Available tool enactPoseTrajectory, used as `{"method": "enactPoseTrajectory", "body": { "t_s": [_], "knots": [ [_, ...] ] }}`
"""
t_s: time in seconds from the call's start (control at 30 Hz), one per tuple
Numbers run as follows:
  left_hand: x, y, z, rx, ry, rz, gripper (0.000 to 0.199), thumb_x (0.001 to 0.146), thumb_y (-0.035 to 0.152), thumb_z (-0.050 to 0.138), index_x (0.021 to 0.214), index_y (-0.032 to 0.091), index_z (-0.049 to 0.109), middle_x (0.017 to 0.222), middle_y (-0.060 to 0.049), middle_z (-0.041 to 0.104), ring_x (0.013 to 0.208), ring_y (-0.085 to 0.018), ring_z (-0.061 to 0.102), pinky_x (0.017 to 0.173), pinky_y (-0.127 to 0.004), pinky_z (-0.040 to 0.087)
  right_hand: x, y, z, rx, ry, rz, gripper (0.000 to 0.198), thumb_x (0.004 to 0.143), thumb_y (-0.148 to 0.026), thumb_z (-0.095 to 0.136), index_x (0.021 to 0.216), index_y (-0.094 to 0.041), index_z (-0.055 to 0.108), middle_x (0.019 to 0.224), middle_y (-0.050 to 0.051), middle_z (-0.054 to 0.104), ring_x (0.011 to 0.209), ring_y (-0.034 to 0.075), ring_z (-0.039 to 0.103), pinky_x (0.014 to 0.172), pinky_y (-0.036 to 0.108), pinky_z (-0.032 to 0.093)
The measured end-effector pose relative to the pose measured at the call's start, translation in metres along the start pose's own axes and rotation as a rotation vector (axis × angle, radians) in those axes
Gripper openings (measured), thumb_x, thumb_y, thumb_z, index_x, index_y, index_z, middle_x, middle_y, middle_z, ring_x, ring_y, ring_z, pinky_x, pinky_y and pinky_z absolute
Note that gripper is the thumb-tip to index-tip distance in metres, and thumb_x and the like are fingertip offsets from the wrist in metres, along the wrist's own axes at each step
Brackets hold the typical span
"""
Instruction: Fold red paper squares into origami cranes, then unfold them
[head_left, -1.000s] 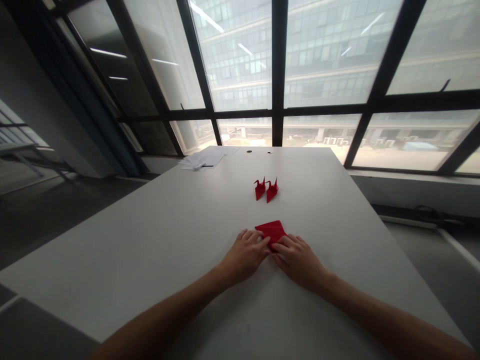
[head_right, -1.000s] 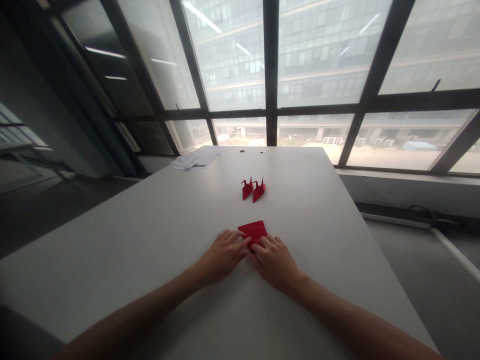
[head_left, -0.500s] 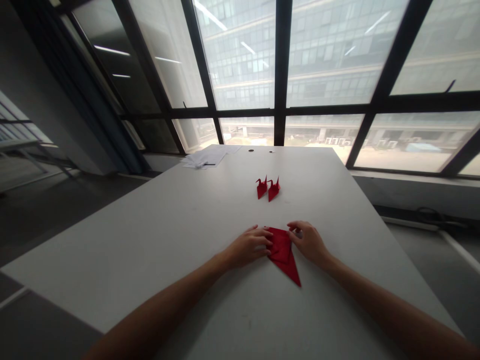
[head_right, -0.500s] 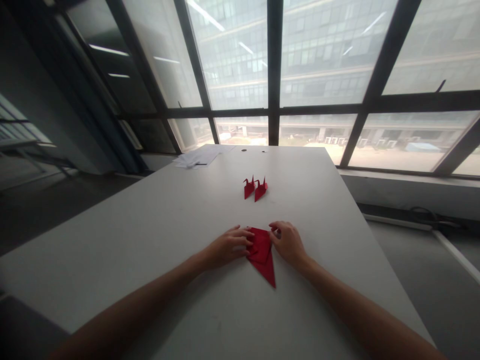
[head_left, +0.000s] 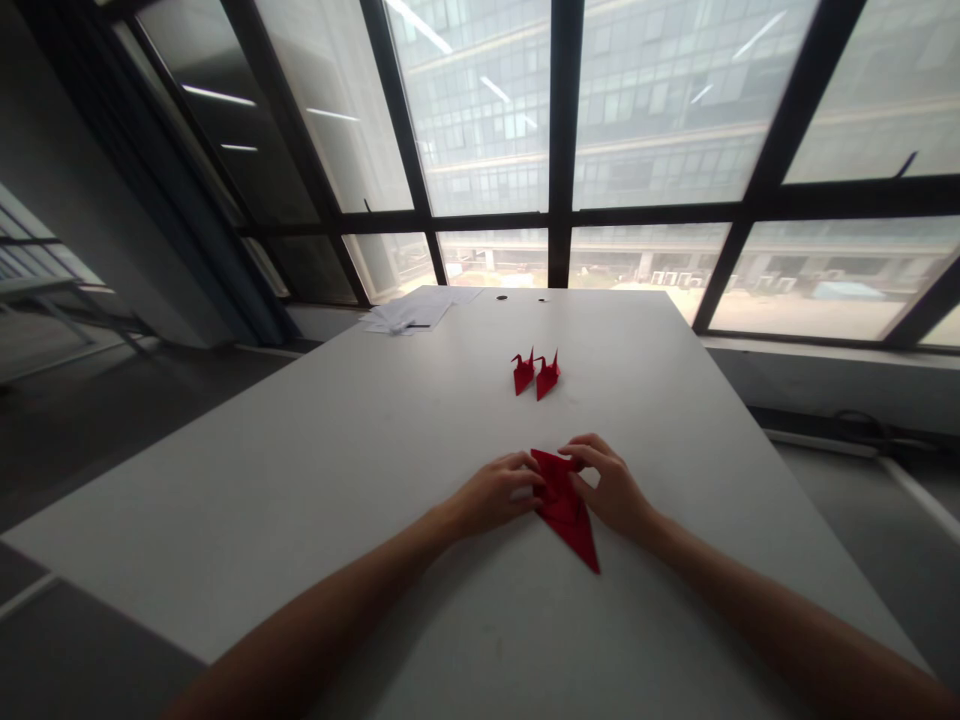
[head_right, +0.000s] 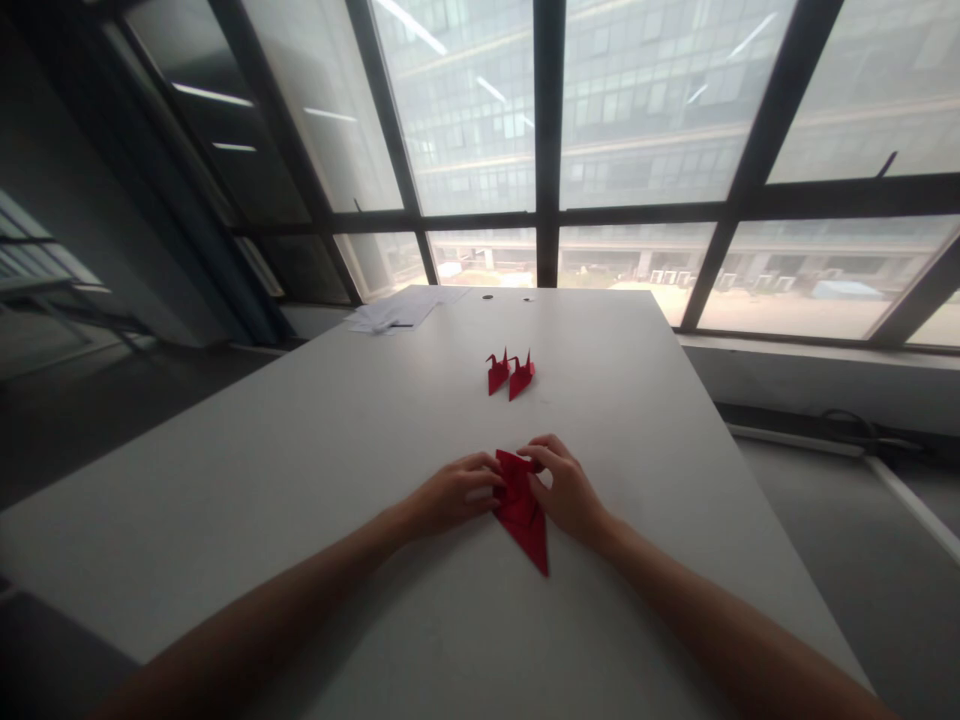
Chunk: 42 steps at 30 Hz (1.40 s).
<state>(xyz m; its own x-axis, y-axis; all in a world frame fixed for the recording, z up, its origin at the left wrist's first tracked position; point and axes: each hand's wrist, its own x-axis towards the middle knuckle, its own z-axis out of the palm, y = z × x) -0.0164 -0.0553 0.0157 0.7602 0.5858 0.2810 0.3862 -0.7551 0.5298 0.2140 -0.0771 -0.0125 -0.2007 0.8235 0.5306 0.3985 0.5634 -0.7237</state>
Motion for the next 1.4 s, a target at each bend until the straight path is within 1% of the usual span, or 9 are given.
{"method": "enactPoseTrajectory", "body": {
  "t_s": [0.13,0.23,0.4,0.5,0.6,0.83,1.07,1.27,1.4],
  "knots": [
    [-0.001,0.001,0.0,0.01,0.003,-0.06,0.018,0.088,0.029,0.067,0.104,0.022,0.067,0.113,-0.005,0.063,0.103,-0.019,0.063,0.095,-0.032,0.05,-0.003,-0.008,0.0,-0.121,-0.17,-0.068,0.021,0.087,-0.013,0.057,0.101,-0.023,0.069,0.092,0.004,0.069,0.086,0.018,0.062,0.082,0.032,0.05],
    [-0.002,-0.003,0.002,0.053,0.011,-0.069,0.031,0.087,0.032,0.068,0.117,0.022,0.062,0.121,-0.007,0.06,0.11,-0.02,0.062,0.099,-0.032,0.049,-0.004,-0.01,-0.002,-0.209,-0.256,-0.11,0.017,0.09,-0.015,0.057,0.093,-0.022,0.072,0.086,0.004,0.07,0.082,0.018,0.062,0.08,0.031,0.049],
    [-0.005,-0.015,0.009,0.247,-0.108,-0.025,0.051,0.097,0.036,0.054,0.145,0.025,0.043,0.154,-0.012,0.039,0.145,-0.027,0.032,0.119,-0.045,0.027,-0.004,-0.01,-0.004,-0.23,-0.279,-0.121,0.018,0.093,-0.016,0.054,0.093,-0.022,0.071,0.086,0.004,0.07,0.083,0.017,0.062,0.079,0.028,0.048],
    [-0.007,-0.02,0.011,0.305,-0.184,-0.054,0.057,0.102,0.043,0.041,0.154,0.025,0.028,0.16,-0.011,0.029,0.15,-0.026,0.021,0.12,-0.048,0.021,-0.004,-0.013,-0.005,-0.258,-0.319,-0.176,0.017,0.093,-0.017,0.056,0.094,-0.022,0.072,0.091,0.005,0.07,0.088,0.017,0.062,0.083,0.029,0.048],
    [-0.009,-0.024,0.013,0.358,-0.17,-0.084,0.06,0.101,0.049,0.037,0.155,0.026,0.024,0.161,-0.01,0.026,0.151,-0.027,0.017,0.12,-0.05,0.019,-0.003,-0.018,-0.006,-0.294,-0.366,-0.228,0.017,0.093,-0.019,0.057,0.091,-0.024,0.073,0.093,0.005,0.071,0.09,0.018,0.061,0.086,0.031,0.048],
    [-0.01,-0.029,0.013,0.368,-0.057,-0.134,0.071,0.096,0.053,0.049,0.155,0.019,0.026,0.16,-0.014,0.028,0.149,-0.029,0.021,0.12,-0.048,0.024,-0.004,-0.019,-0.007,-0.31,-0.398,-0.232,0.017,0.093,-0.019,0.059,0.092,-0.026,0.075,0.099,0.004,0.071,0.093,0.018,0.061,0.088,0.033,0.049],
    [-0.005,-0.014,0.008,0.325,0.029,-0.09,0.049,0.093,0.045,0.059,0.139,0.029,0.052,0.15,-0.008,0.045,0.143,-0.027,0.034,0.117,-0.047,0.032,-0.004,-0.01,0.0,-0.305,-0.211,-0.14,0.033,0.087,-0.016,0.064,0.118,-0.027,0.066,0.118,0.006,0.065,0.108,0.021,0.059,0.095,0.035,0.048],
    [-0.002,-0.01,0.005,0.241,0.122,-0.127,0.031,0.097,0.038,0.054,0.124,0.028,0.064,0.14,-0.006,0.053,0.134,-0.023,0.044,0.114,-0.044,0.037,-0.002,0.002,-0.001,-0.347,-0.091,0.012,0.025,0.087,-0.009,0.052,0.099,-0.024,0.069,0.101,0.004,0.067,0.091,0.018,0.063,0.085,0.032,0.05],
    [-0.002,-0.013,0.003,0.194,0.197,-0.182,0.027,0.098,0.039,0.052,0.098,0.025,0.075,0.127,-0.005,0.061,0.12,-0.022,0.055,0.108,-0.04,0.043,-0.003,0.006,-0.003,-0.412,-0.072,0.055,0.023,0.086,-0.009,0.054,0.098,-0.022,0.069,0.097,0.005,0.066,0.092,0.02,0.06,0.086,0.033,0.049]
  ]
}}
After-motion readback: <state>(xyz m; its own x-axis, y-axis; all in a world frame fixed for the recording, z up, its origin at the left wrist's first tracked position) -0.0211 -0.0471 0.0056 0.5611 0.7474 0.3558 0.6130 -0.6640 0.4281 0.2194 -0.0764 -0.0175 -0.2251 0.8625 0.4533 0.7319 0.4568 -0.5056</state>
